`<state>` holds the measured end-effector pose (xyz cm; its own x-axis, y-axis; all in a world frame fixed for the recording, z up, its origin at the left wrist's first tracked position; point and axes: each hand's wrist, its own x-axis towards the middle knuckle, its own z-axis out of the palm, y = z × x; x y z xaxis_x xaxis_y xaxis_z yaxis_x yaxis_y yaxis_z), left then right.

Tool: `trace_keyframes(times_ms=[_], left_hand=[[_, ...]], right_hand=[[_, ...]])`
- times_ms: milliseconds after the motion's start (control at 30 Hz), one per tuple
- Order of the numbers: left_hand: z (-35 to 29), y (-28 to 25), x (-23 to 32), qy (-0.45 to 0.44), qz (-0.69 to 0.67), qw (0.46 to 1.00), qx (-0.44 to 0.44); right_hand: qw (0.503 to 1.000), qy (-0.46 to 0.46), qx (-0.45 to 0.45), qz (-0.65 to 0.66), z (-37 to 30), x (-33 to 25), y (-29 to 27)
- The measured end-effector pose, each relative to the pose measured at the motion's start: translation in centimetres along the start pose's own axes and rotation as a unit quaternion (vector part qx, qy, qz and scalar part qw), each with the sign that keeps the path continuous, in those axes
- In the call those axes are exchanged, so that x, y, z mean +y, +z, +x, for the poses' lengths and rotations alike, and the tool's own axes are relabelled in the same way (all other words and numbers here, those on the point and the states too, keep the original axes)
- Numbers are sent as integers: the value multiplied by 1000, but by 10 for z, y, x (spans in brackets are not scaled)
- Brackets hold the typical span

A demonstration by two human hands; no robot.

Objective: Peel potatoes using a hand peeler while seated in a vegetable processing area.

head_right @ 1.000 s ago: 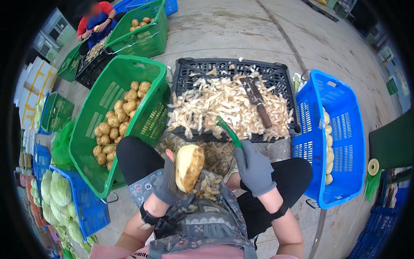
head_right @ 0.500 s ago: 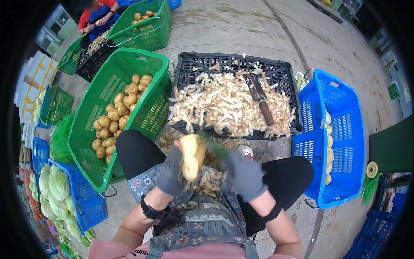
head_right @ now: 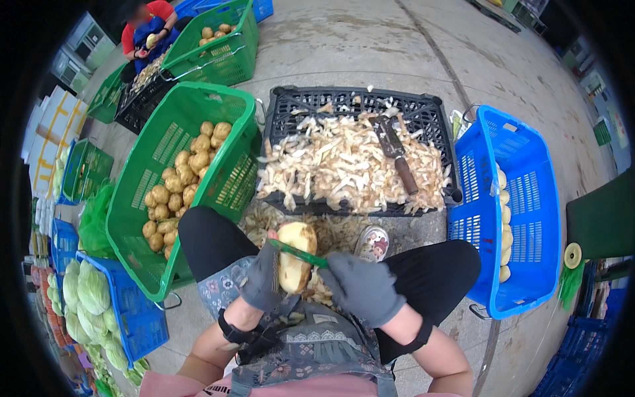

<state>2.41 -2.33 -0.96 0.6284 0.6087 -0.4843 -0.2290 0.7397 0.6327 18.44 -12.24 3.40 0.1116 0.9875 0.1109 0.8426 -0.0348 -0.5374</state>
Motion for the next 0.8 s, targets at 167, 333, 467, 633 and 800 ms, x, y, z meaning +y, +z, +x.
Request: trace_keyframes(times_ms=[167,333,467,633,800], left_hand=[[0,6,1,118,101,987,-47],[-7,12,9,131,166,976,-50],[-11,0,3,23,8,999,-35],[20,-4,9,-27,-81,995,-47],[21,0,-1,-89,-152,984,20]], right_hand=[[990,130,56,6,14,37,2],[992,100,58,48,5,28,12],[981,146,86,91,1,24,-2],[996,-10,73,60,-10,6,0],[998,-53,17,-4,-17,-10,25]])
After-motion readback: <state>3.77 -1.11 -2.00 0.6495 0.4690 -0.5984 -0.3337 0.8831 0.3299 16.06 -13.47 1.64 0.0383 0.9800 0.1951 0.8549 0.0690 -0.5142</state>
